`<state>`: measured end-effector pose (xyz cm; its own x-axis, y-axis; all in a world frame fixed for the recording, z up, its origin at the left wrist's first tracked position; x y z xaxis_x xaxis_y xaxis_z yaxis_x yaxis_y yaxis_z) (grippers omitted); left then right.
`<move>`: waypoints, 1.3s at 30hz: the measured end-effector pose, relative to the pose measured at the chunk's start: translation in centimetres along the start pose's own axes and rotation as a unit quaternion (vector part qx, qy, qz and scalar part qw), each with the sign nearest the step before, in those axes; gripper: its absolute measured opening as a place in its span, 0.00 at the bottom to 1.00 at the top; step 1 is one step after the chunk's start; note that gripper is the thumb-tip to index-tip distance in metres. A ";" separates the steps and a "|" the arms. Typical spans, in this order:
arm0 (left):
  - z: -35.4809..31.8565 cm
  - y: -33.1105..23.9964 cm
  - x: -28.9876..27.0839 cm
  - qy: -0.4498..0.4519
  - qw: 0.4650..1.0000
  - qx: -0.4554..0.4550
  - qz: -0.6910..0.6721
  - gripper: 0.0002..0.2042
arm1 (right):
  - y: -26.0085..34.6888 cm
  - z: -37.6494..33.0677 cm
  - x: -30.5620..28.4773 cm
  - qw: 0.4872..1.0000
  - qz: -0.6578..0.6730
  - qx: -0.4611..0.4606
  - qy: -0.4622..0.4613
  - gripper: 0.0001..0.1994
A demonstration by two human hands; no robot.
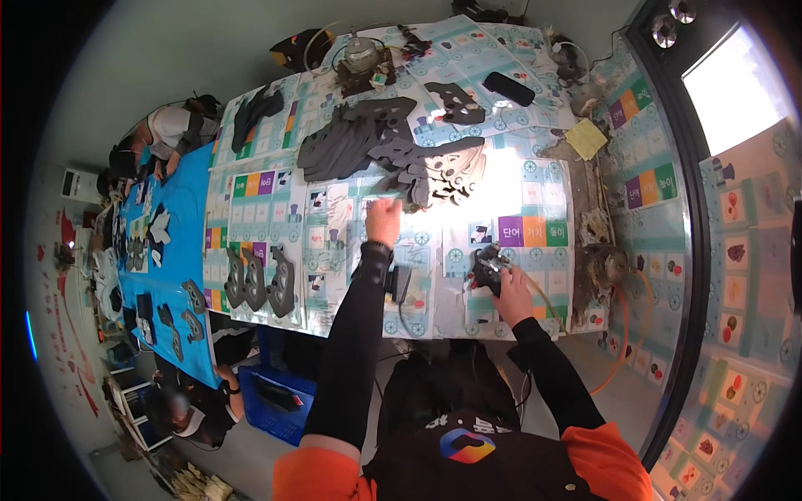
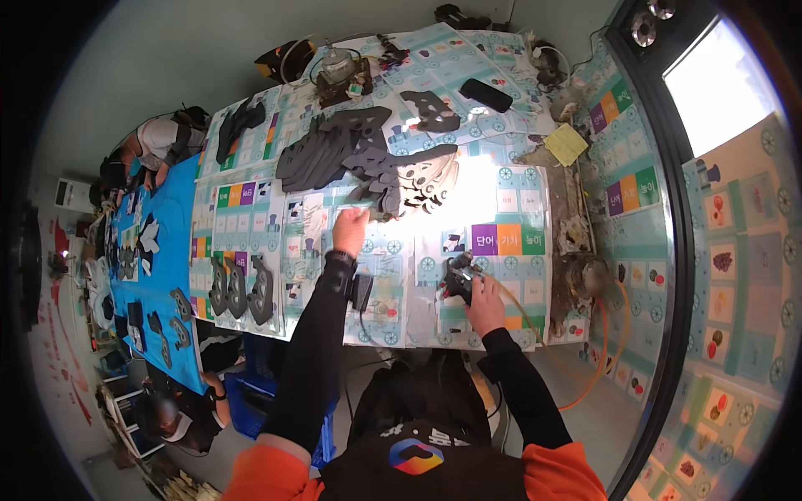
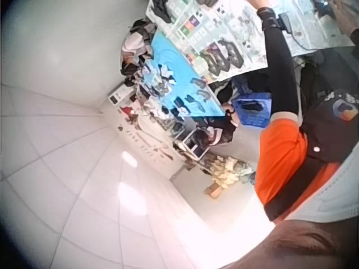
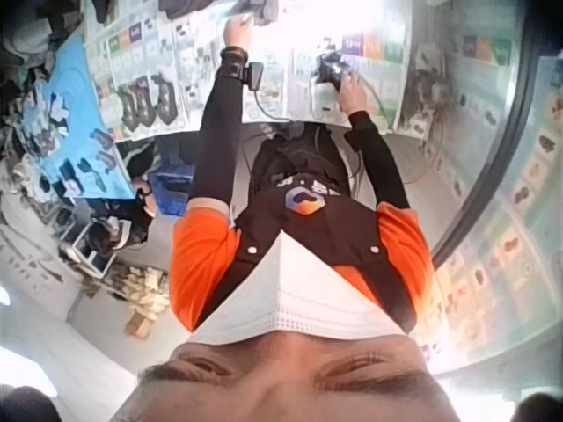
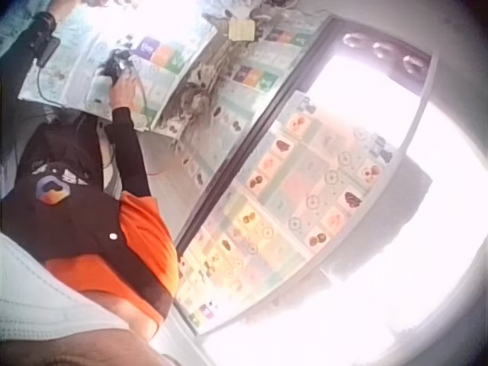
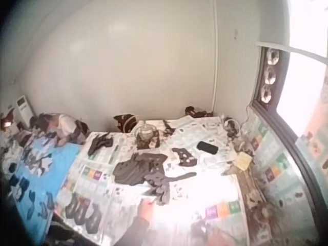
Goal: The person applies adhesive to various shoe components using a dispenser, places the treated parts into a blue crate, and hands a strip of adhesive tape to another worker.
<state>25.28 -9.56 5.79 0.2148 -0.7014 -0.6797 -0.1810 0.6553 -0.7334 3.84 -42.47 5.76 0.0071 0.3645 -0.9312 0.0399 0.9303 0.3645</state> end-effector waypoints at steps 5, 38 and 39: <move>9.3 0.0 2.7 -0.037 0.964 -0.113 0.237 0.31 | 0.5 0.6 0.2 0.994 0.081 0.026 0.068 0.40; -22.5 10.5 -4.5 0.064 0.974 -0.142 0.165 0.28 | 6.1 0.3 -7.4 0.844 0.362 0.194 0.344 0.28; -22.6 10.9 -4.9 0.061 0.973 -0.152 0.160 0.28 | 7.4 0.3 -6.8 0.843 0.353 0.187 0.361 0.29</move>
<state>0.54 -5.37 0.82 -0.0109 -0.5157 -0.8567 -0.4996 0.7450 -0.4421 4.36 -38.05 14.79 -0.4442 0.8762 -0.1872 0.5929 0.4441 0.6717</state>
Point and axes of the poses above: each hand's wrist, its own z-axis towards the middle knuckle, its own x-axis out of the palm, y = z × x, the point moved 6 cm from there along z, towards the middle knuckle, and after that the axes turned 7 degrees about -y, right-handed, at the moved point
